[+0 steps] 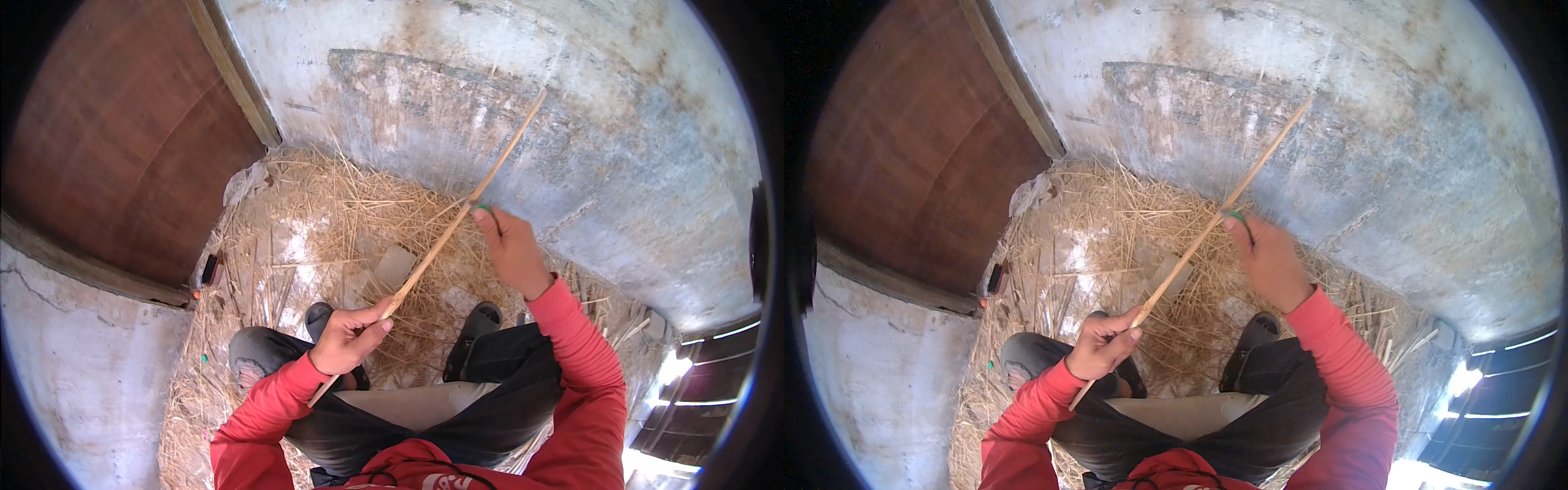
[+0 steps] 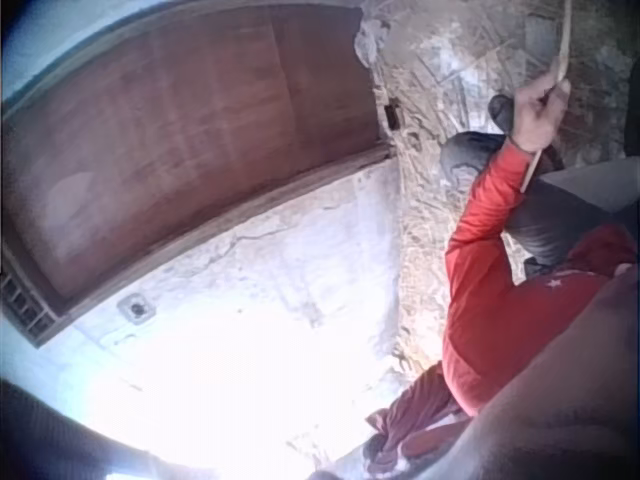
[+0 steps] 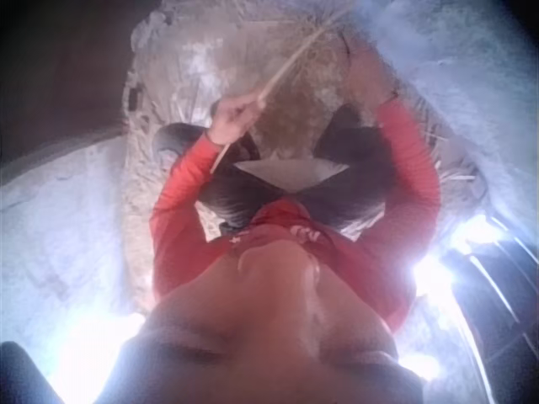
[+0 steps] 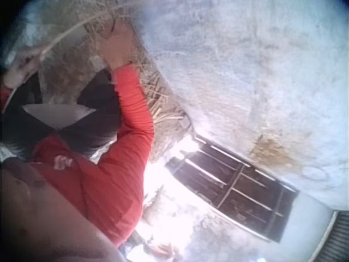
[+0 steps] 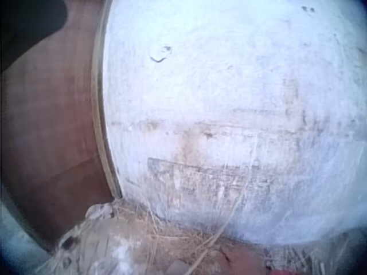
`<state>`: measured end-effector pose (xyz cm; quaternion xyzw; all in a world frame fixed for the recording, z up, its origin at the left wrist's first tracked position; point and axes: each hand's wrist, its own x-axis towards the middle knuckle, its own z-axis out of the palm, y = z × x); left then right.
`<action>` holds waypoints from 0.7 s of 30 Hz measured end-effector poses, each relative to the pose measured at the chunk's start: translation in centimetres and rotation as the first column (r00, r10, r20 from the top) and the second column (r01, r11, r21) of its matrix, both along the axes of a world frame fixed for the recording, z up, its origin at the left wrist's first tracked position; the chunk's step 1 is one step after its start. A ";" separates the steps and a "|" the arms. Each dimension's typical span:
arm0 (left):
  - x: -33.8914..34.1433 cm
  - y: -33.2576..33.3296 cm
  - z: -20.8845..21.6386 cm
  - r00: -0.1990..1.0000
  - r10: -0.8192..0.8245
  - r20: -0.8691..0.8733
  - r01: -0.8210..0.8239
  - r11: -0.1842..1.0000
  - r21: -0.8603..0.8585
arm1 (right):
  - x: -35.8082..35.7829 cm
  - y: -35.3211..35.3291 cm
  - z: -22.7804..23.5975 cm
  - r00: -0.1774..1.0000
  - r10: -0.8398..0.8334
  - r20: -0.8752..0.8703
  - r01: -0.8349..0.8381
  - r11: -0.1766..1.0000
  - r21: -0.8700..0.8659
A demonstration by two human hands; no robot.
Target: The person trims and shaves a thin bamboo stick using a knife, rotating the stick and making repeated downward cuts while sitting on a floor covered in shavings.
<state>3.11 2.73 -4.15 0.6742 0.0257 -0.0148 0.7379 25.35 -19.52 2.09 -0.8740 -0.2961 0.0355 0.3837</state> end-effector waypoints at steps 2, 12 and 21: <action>0.2 -0.1 -0.2 1.000 0.014 -0.020 -0.016 0.998 -0.063 | -1.9 0.7 -0.7 0.998 0.058 -0.004 -0.058 0.998 0.025; 1.0 -0.1 0.6 0.998 0.031 -0.046 -0.039 0.981 -0.188 | -4.0 2.5 -1.4 0.985 0.171 -0.002 -0.170 0.981 0.090; 1.4 -0.2 1.2 0.999 0.052 -0.007 -0.052 0.976 -0.209 | -4.7 3.4 -1.9 0.982 0.187 -0.001 -0.187 0.980 0.063</action>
